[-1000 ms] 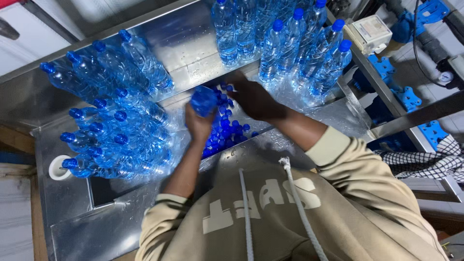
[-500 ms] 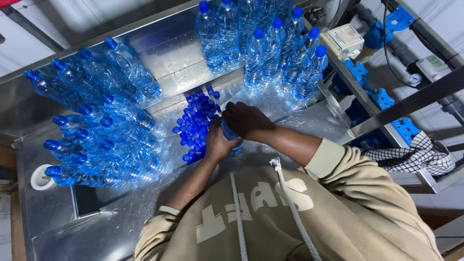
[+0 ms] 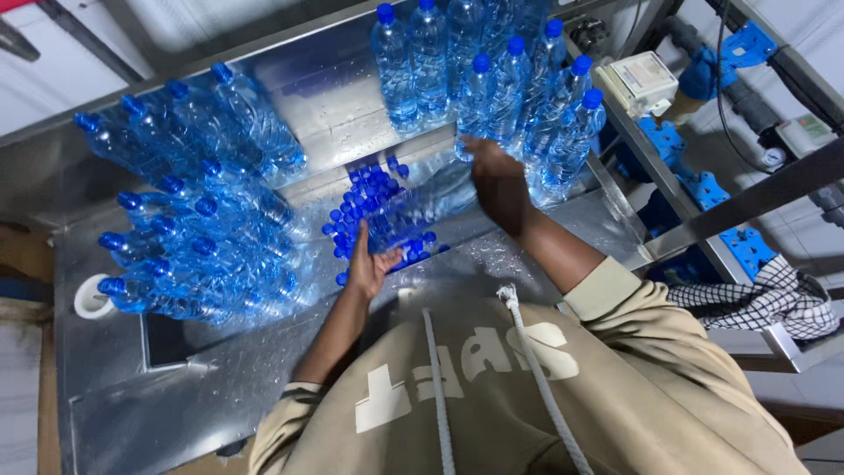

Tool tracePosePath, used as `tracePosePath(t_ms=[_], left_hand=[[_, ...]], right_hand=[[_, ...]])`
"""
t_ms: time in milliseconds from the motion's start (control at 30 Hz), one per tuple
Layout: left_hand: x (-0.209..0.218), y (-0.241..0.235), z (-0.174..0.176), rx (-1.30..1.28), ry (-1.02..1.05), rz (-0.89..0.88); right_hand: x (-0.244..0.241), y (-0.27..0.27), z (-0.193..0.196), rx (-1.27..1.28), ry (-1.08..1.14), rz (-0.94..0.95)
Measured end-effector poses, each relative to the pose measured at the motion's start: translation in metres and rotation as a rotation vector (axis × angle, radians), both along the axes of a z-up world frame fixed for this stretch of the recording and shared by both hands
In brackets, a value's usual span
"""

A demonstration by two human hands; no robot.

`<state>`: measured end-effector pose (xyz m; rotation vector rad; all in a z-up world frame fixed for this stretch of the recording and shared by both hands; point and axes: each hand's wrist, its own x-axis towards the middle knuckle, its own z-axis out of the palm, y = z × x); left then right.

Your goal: The person repeatedly picks up clear plastic water bottles and blue bottle caps from a stainless steel table. They screw the caps onto the bottles by hand and place the capped bottles upright in rows on the table.

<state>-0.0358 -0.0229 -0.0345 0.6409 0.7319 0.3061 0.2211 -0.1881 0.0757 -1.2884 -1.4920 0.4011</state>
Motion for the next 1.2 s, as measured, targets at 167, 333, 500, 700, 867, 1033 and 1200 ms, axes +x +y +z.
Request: tracePosePath(t_ms=[167, 333, 500, 700, 867, 1033, 1200], left_hand=[[-0.008, 0.01, 0.016, 0.632, 0.077, 0.066], [-0.027, 0.039, 0.011, 0.059, 0.179, 0.19], [-0.036, 0.036, -0.001, -0.011, 0.273, 0.122], [-0.011, 0.02, 0.006, 0.336, 0.426, 0.103], [-0.011, 0.021, 0.006, 0.08, 0.399, -0.035], [-0.002, 0.008, 0.0, 0.135, 0.359, -0.071], [0.018, -0.02, 0.023, 0.994, 0.289, 0.214]], right_hand=[[0.024, -0.001, -0.062, -0.778, 0.695, -0.654], [-0.01, -0.033, -0.055, -0.391, 0.749, -0.301], [-0.001, -0.031, -0.037, -0.328, -0.62, -0.452], [0.015, -0.016, -0.036, -0.532, -0.738, -0.698], [0.034, -0.039, -0.049, 0.15, -0.569, -0.46], [0.054, -0.044, -0.05, 0.171, -0.726, -0.38], [0.071, -0.034, -0.076, -0.666, -0.886, -0.514]])
